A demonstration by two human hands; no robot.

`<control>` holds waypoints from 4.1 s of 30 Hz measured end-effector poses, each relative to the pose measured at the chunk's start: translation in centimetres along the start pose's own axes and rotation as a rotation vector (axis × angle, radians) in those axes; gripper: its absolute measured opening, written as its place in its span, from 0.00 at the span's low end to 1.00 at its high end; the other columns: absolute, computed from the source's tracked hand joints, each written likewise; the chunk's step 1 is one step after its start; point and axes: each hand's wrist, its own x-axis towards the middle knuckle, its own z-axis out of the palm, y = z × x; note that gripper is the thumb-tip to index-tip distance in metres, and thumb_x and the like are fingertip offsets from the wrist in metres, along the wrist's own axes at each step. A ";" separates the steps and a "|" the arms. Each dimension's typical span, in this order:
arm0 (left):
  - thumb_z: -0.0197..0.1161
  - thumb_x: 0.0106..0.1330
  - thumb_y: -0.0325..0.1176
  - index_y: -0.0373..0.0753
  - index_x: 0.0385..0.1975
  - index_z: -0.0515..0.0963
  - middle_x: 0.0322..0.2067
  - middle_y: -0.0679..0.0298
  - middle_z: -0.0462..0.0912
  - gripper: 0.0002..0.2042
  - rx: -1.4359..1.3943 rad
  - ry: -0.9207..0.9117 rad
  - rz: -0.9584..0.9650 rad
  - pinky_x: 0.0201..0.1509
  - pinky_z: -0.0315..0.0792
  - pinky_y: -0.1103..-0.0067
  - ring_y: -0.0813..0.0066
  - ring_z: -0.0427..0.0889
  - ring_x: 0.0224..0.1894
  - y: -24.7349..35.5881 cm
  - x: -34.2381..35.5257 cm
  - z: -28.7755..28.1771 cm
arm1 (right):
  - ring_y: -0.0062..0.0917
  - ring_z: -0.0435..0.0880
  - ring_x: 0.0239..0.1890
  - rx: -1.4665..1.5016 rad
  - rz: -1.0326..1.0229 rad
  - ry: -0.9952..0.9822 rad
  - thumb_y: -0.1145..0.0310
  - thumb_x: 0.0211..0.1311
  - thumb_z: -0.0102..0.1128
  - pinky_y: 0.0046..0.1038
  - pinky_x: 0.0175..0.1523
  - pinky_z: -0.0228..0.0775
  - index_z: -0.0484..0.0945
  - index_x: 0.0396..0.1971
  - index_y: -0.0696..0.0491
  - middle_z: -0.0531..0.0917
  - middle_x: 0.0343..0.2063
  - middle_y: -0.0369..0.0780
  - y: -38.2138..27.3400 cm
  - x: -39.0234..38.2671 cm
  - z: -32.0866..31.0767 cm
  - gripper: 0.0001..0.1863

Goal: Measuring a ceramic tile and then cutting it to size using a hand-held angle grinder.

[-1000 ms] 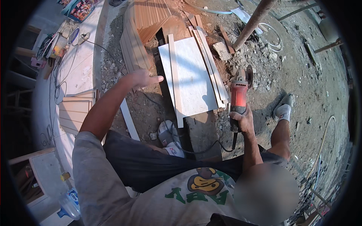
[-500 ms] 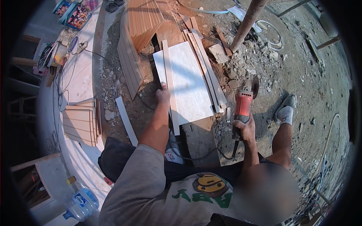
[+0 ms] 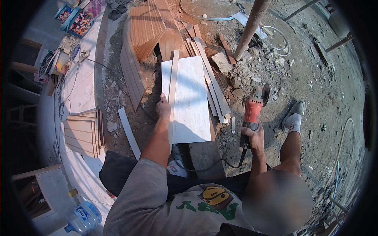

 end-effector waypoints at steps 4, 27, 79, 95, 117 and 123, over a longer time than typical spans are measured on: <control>0.34 0.68 0.66 0.26 0.40 0.80 0.44 0.38 0.80 0.42 0.094 -0.111 0.197 0.59 0.66 0.60 0.41 0.75 0.53 0.7 2.0 -2.9 | 0.23 0.78 0.24 0.022 -0.021 0.032 0.71 0.39 0.69 0.25 0.31 0.72 0.70 0.43 0.59 0.78 0.27 0.38 -1.5 -0.2 -1.2 0.27; 0.51 0.56 0.72 0.39 0.25 0.85 0.26 0.53 0.83 0.36 1.398 -1.123 1.346 0.39 0.75 0.61 0.52 0.83 0.35 22.3 -8.7 -0.2 | 0.23 0.76 0.24 -0.144 -0.008 0.179 0.68 0.40 0.72 0.26 0.30 0.71 0.69 0.41 0.58 0.76 0.26 0.38 -0.8 1.2 -4.6 0.27; 0.61 0.61 0.37 0.35 0.35 0.83 0.34 0.52 0.86 0.12 0.075 -0.275 0.349 0.47 0.76 0.69 0.57 0.84 0.39 4.9 -7.8 3.6 | 0.25 0.78 0.24 -0.026 0.039 0.119 0.68 0.37 0.70 0.27 0.31 0.72 0.72 0.41 0.60 0.79 0.26 0.40 1.6 -2.2 -3.1 0.27; 0.67 0.57 0.47 0.38 0.50 0.73 0.49 0.52 0.77 0.26 0.399 -0.087 0.291 0.56 0.71 0.64 0.56 0.76 0.53 8.6 -11.4 1.7 | 0.25 0.79 0.27 -0.051 0.042 0.111 0.67 0.37 0.71 0.27 0.35 0.72 0.72 0.41 0.60 0.80 0.28 0.41 1.5 -2.4 -2.9 0.28; 0.61 0.57 0.40 0.40 0.35 0.82 0.37 0.54 0.85 0.12 0.384 -0.175 0.299 0.49 0.76 0.66 0.55 0.84 0.42 8.2 -9.2 1.6 | 0.28 0.81 0.29 -0.110 0.056 0.106 0.65 0.36 0.71 0.29 0.38 0.73 0.73 0.43 0.61 0.81 0.29 0.43 0.9 -2.4 -2.7 0.30; 0.65 0.57 0.41 0.43 0.34 0.79 0.33 0.61 0.85 0.10 0.352 -0.224 0.389 0.47 0.75 0.67 0.59 0.84 0.40 8.6 -10.4 1.9 | 0.27 0.80 0.28 -0.067 0.075 0.083 0.66 0.36 0.71 0.28 0.37 0.73 0.73 0.43 0.61 0.81 0.29 0.42 1.1 -2.7 -2.5 0.29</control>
